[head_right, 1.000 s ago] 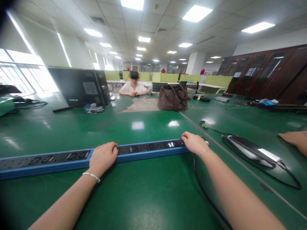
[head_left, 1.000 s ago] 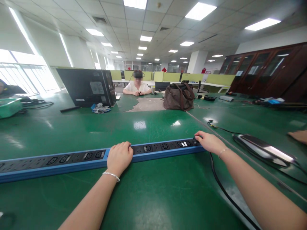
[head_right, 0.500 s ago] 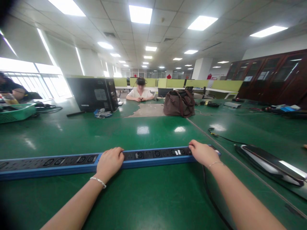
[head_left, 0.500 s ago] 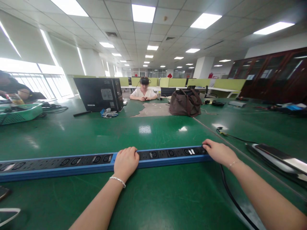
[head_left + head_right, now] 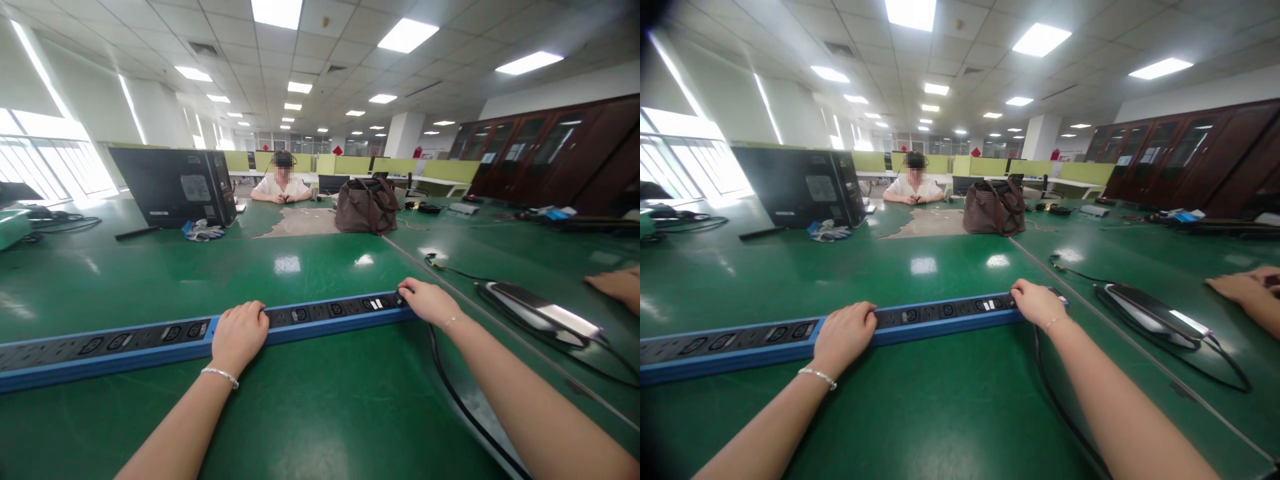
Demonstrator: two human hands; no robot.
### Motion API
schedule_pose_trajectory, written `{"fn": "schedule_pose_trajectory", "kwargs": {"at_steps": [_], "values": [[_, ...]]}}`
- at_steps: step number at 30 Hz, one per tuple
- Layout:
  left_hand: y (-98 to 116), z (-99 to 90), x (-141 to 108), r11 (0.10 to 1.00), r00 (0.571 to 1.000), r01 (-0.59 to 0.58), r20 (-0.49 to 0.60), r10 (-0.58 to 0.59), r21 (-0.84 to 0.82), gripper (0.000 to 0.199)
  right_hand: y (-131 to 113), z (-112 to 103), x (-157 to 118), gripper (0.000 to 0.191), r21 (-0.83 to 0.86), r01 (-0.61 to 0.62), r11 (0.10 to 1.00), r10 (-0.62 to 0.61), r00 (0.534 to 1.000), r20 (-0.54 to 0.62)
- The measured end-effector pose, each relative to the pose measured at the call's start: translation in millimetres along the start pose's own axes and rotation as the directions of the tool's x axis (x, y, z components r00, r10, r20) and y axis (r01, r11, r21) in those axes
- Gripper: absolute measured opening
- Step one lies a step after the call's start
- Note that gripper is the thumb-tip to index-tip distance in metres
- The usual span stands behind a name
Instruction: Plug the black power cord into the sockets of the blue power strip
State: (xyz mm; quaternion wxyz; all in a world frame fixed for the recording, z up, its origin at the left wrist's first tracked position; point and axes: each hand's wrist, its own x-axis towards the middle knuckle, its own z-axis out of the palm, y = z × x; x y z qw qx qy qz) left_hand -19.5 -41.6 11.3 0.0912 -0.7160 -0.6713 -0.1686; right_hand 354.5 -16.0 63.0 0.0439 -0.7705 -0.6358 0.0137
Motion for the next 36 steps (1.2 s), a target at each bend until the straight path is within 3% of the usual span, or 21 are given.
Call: {"fn": "schedule_pose_trajectory", "kwargs": {"at_steps": [5, 14, 23, 36], "values": [[0.2, -1.5, -0.3, 1.000, 1.000, 0.001, -0.002, -0.001, -0.004, 0.032, -6.1, 0.1, -0.3, 0.037, -0.102, 0.056, 0.993, -0.055, 0.998, 0.014], [0.8, -1.3, -0.4, 1.000, 1.000, -0.006, -0.018, 0.006, 0.000, 0.032, 3.2, 19.2, -3.0, 0.037, 0.020, 0.026, 0.999, -0.025, 0.999, -0.046], [1.4, 0.2, -1.2, 1.000, 0.999, -0.004, -0.042, 0.004, -0.008, 0.030, 2.2, 22.1, 0.2, 0.036, 0.047, 0.002, 0.999, 0.001, 0.998, -0.056], [2.1, -1.6, -1.7, 1.000, 1.000, 0.005, -0.023, -0.005, -0.019, 0.029, 11.8, 30.5, 4.4, 0.033, 0.228, 0.023, 0.973, -0.004, 0.997, -0.082]]}}
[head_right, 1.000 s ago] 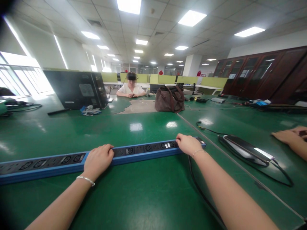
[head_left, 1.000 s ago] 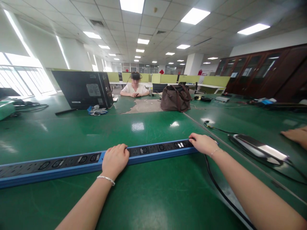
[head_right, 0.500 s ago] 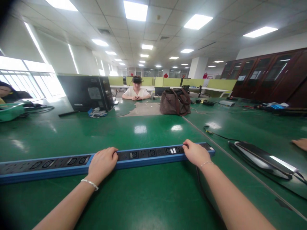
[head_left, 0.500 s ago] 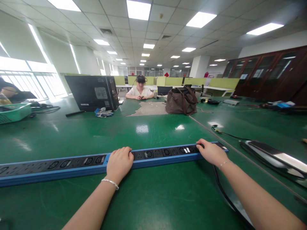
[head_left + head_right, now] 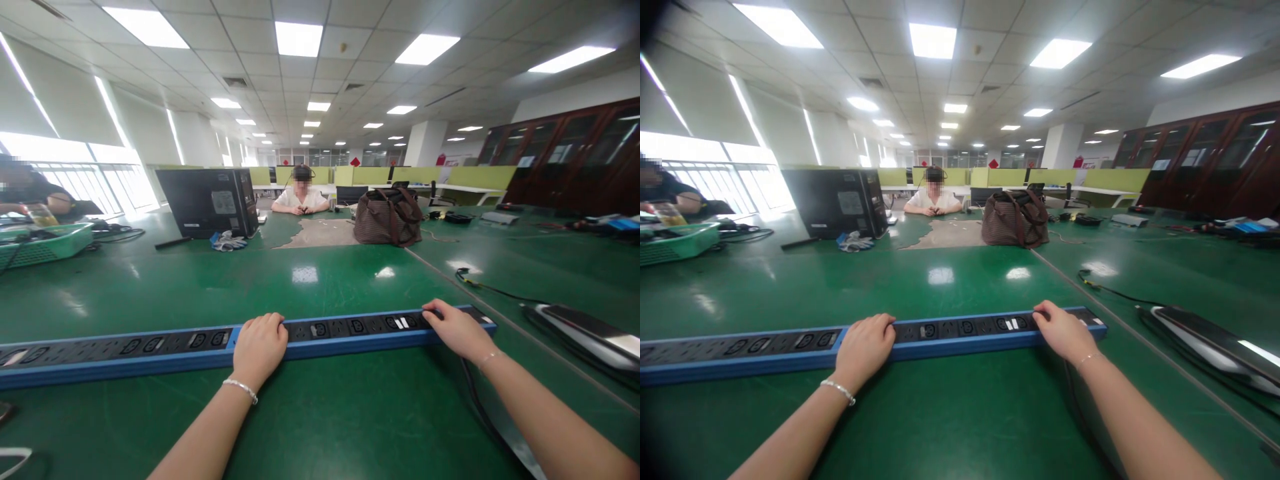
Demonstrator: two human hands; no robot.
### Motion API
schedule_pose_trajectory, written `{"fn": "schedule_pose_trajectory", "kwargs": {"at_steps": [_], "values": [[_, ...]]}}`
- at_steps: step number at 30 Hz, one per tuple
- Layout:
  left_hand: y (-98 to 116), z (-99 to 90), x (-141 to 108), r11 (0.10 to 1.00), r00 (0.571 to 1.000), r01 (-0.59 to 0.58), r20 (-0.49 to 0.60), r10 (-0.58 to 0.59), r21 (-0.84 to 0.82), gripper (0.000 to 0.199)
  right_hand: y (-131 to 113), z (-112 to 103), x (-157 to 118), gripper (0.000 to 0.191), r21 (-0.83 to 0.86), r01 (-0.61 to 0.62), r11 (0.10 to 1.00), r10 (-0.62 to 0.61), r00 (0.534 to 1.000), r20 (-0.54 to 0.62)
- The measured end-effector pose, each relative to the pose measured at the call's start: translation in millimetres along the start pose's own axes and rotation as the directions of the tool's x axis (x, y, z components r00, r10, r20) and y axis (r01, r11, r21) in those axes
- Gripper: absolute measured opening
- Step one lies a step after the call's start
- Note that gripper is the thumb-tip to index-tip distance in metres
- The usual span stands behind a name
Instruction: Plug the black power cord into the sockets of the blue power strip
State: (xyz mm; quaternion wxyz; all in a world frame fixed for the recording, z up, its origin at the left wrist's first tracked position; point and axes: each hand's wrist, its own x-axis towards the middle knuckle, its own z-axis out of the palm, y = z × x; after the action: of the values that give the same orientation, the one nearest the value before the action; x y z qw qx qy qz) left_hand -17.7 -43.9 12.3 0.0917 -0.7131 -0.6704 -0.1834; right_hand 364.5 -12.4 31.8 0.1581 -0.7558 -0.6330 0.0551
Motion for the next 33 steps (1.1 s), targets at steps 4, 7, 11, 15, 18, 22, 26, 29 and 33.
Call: {"fn": "schedule_pose_trajectory", "kwargs": {"at_steps": [4, 7, 11, 15, 18, 22, 26, 29, 33], "values": [[0.4, -0.2, 0.5, 1.000, 1.000, 0.012, 0.011, -0.012, -0.007, 0.029, 1.3, 5.0, -2.5, 0.035, 0.059, -0.007, 0.998, 0.010, 0.998, -0.054], [0.7, -0.1, 0.8, 1.000, 1.000, 0.007, 0.001, -0.007, -0.008, 0.028, 0.3, 7.2, -3.4, 0.040, 0.016, -0.087, 0.996, 0.089, 0.992, -0.090], [0.1, 1.6, 0.5, 1.000, 1.000, -0.010, -0.016, 0.010, -0.004, 0.028, -0.5, 4.8, -1.4, 0.041, -0.014, -0.146, 0.989, 0.144, 0.985, -0.090], [-1.2, 4.6, 0.2, 1.000, 0.999, -0.013, -0.043, 0.012, -0.004, 0.027, 1.3, -0.4, 3.1, 0.036, -0.010, -0.102, 0.995, 0.102, 0.995, -0.008], [-1.3, 5.7, 0.0, 1.000, 0.999, -0.009, -0.052, 0.009, 0.001, 0.025, 1.8, -2.1, 5.5, 0.034, 0.003, -0.133, 0.991, 0.133, 0.991, 0.016], [-0.3, 5.3, -0.3, 1.000, 0.999, -0.006, -0.054, 0.007, 0.009, 0.024, 1.7, -1.2, 5.5, 0.032, 0.059, -0.174, 0.983, 0.174, 0.985, 0.009], [0.7, 3.8, -0.4, 1.000, 0.999, 0.002, -0.041, -0.002, 0.001, 0.025, 5.4, 0.5, 5.4, 0.028, 0.099, -0.142, 0.985, 0.144, 0.989, -0.015], [0.9, 2.8, -0.3, 1.000, 0.999, 0.016, -0.030, -0.016, -0.005, 0.025, 7.6, 0.7, 5.5, 0.028, 0.133, -0.135, 0.982, 0.138, 0.990, -0.018], [0.7, 3.0, -0.1, 1.000, 0.999, 0.016, -0.028, -0.017, -0.010, 0.025, 4.5, 1.4, 4.5, 0.025, 0.135, -0.137, 0.981, 0.141, 0.990, -0.023]]}}
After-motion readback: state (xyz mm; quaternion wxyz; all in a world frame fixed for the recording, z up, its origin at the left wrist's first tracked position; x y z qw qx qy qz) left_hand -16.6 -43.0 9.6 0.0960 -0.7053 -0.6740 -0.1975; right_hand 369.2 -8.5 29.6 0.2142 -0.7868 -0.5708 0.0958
